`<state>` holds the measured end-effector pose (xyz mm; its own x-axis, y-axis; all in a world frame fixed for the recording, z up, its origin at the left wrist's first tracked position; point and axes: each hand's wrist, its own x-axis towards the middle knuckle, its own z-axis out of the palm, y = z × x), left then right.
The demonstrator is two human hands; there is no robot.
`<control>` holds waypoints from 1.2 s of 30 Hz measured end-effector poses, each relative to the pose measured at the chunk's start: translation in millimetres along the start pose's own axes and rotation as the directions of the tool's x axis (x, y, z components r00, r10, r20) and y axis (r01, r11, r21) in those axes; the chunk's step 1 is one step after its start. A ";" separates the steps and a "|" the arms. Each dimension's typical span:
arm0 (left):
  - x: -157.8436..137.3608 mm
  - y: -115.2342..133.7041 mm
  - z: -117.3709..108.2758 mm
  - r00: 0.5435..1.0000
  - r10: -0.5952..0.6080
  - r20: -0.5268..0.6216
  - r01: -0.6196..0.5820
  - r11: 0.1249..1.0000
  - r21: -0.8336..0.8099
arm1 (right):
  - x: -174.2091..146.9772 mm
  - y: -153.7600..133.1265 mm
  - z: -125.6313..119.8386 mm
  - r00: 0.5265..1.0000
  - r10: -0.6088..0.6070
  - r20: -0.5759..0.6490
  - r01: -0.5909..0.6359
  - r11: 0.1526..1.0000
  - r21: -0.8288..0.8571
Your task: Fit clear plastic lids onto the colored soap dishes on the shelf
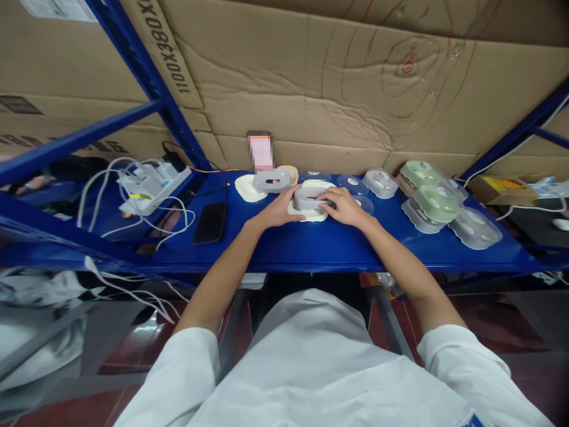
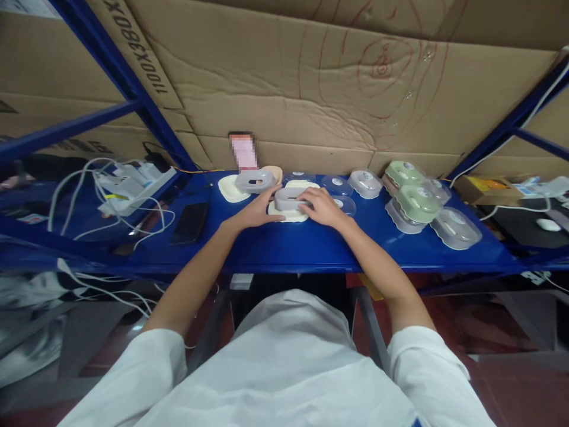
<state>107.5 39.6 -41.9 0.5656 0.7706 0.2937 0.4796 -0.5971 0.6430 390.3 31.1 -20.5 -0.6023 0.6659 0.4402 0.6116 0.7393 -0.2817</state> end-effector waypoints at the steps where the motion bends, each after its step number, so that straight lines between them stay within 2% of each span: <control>1: -0.4 0.1 -0.4 1.000 0.002 0.010 -0.002 1.000 0.018 | -0.2 -2.5 1.7 0.999 -0.020 0.028 0.020 1.000 0.013; 6: -1.4 -4.3 -0.9 0.994 -0.044 0.098 0.031 0.992 0.124 | 0.5 -11.5 6.8 0.989 -0.075 0.127 0.074 0.997 0.011; 10: -0.8 -11.0 -2.2 0.996 -0.030 0.082 0.013 0.981 0.195 | 0.1 -14.1 8.7 0.983 -0.095 0.154 0.096 0.995 0.002; 15: -2.8 -12.7 -4.6 0.997 -0.009 0.072 -0.005 0.983 0.184 | -0.6 -16.1 12.5 0.973 -0.118 0.200 0.111 0.993 0.044; 24: -1.8 -11.8 -12.6 0.999 -0.041 0.020 0.038 0.989 0.143 | 1.4 -20.0 10.9 0.982 -0.115 0.152 0.114 0.993 0.015; 30: -3.9 -11.6 -16.9 0.996 -0.088 0.022 0.088 0.996 0.009 | 0.8 -23.1 15.3 0.988 -0.115 0.107 0.113 0.993 0.031; 36: -3.7 -11.4 -16.3 0.995 -0.103 0.013 0.102 0.995 0.003 | 0.8 -23.4 13.6 0.988 -0.128 0.086 0.124 0.991 0.047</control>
<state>88.9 47.2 -38.8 0.5218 0.8249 0.2174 0.5368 -0.5156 0.6678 368.5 15.7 -25.1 -0.7171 0.5722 0.3979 0.5075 0.8200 -0.2646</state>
